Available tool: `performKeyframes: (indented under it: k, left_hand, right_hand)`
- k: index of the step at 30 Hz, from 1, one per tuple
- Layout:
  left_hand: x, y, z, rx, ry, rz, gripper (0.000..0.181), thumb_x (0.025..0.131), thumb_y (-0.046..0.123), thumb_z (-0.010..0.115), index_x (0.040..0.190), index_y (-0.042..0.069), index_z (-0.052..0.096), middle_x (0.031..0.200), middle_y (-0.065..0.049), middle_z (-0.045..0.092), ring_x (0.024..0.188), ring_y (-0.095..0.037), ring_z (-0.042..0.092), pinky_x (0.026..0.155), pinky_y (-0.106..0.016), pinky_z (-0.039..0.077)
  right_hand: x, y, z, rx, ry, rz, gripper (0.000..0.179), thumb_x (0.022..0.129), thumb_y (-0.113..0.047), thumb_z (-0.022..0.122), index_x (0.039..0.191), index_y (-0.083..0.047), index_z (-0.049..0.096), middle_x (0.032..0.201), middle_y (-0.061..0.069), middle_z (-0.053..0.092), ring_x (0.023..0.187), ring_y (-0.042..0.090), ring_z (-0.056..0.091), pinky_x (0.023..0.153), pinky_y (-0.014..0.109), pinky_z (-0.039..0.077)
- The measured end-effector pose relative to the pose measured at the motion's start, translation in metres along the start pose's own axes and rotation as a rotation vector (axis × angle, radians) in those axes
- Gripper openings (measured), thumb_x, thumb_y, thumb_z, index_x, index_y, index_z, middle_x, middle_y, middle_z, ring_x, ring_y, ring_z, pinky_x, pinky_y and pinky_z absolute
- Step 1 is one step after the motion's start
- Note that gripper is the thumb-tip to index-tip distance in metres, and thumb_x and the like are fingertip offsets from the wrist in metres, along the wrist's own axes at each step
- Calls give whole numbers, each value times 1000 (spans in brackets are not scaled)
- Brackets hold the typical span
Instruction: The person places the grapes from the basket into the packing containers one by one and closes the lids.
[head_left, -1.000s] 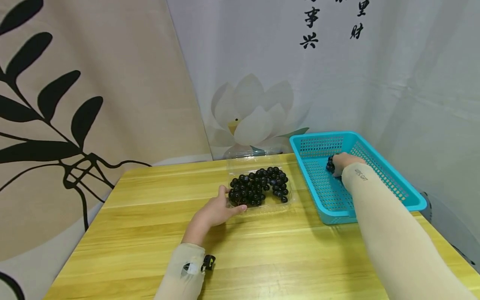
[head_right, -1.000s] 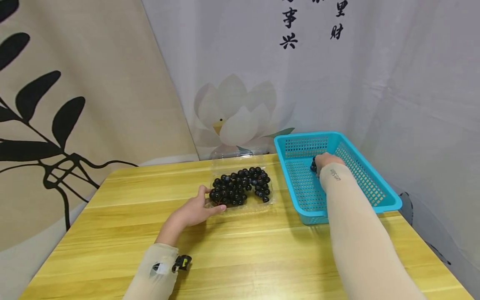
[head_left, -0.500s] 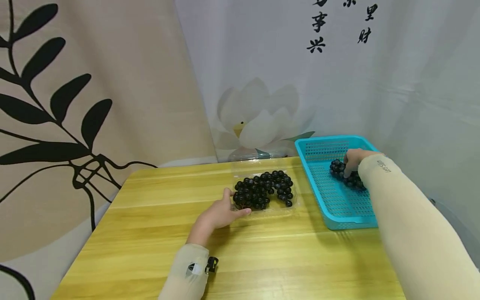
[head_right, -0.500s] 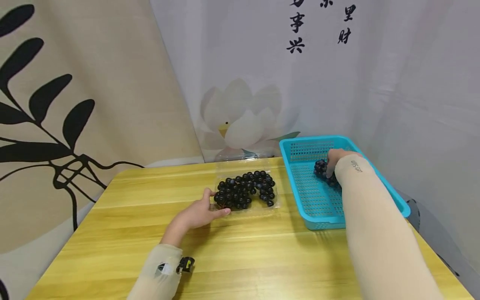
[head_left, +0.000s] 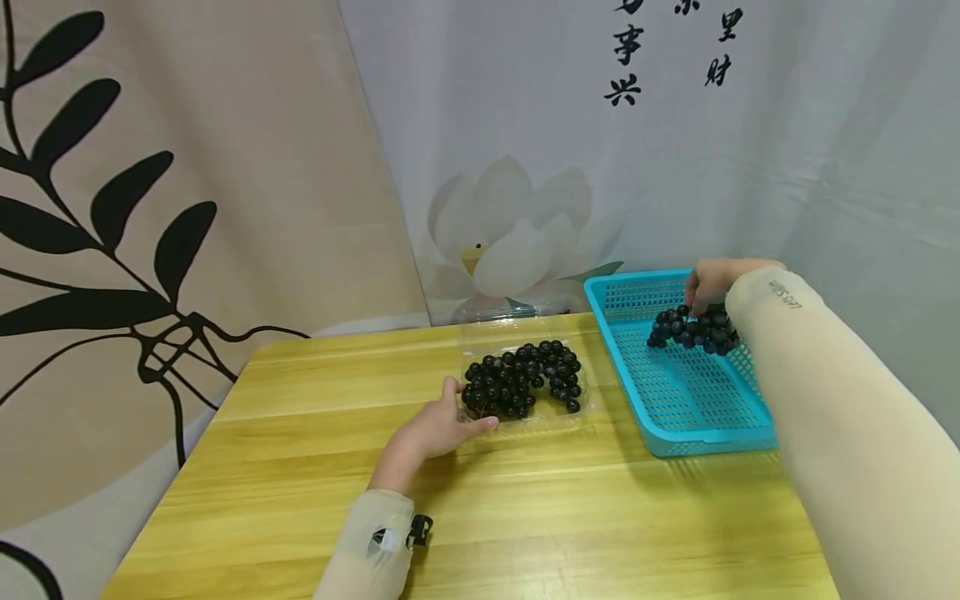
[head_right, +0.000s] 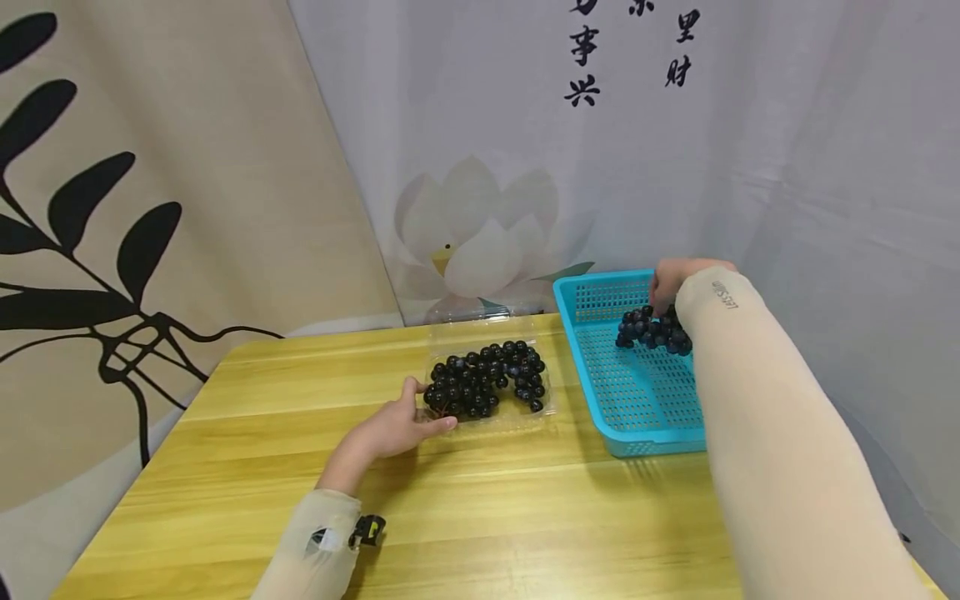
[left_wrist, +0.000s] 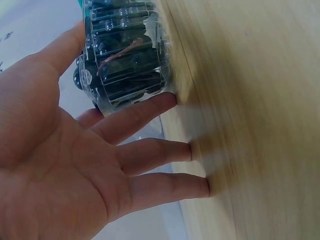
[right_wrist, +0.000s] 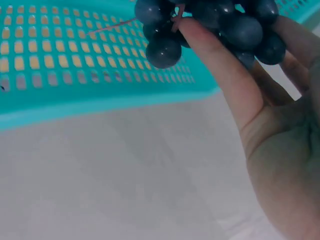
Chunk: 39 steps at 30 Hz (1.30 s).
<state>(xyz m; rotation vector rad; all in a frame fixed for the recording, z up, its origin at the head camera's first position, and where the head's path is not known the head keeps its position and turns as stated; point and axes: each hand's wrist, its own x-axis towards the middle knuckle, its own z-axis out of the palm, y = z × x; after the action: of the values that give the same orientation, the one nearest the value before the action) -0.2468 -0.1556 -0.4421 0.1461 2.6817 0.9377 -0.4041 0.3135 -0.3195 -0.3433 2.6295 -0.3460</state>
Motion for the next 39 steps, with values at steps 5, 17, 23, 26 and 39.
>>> performKeyframes:
  k: [5, 17, 23, 26, 39]
  left_hand:
    - [1, 0, 2, 4, -3, 1, 87, 98, 61, 69, 156, 12, 26, 148, -31, 61, 133, -49, 61, 114, -63, 49]
    - [1, -1, 2, 18, 6, -1, 87, 99, 61, 68, 156, 12, 27, 144, -30, 63, 130, -49, 63, 112, -63, 51]
    - [2, -1, 3, 19, 7, 1, 86, 98, 61, 68, 156, 12, 27, 144, -31, 63, 130, -48, 63, 111, -63, 51]
    - [1, -1, 3, 23, 9, -3, 87, 98, 62, 68, 157, 13, 27, 144, -30, 63, 129, -48, 64, 111, -62, 52]
    - [2, -1, 4, 12, 6, -3, 86, 98, 63, 68, 156, 14, 27, 144, -31, 62, 129, -47, 64, 111, -62, 52]
  right_hand:
    - [-12, -10, -13, 62, -13, 34, 23, 101, -7, 65, 122, 2, 69, 142, 31, 59, 119, 45, 58, 75, 46, 66]
    - [-23, -25, -29, 77, -26, 60, 24, 100, -6, 65, 123, 0, 69, 147, 32, 54, 129, 48, 49, 70, 44, 66]
    - [-32, -34, -38, 29, -32, 78, 21, 102, -10, 65, 121, -5, 68, 143, 26, 59, 121, 43, 52, 71, 43, 66]
    - [-36, -42, -42, -2, -41, 78, 17, 103, -11, 64, 119, -5, 67, 135, 21, 62, 115, 39, 55, 71, 43, 65]
    - [-43, -65, -45, -41, -83, 18, 21, 103, -10, 63, 123, -3, 65, 138, 21, 66, 100, 32, 68, 73, 41, 66]
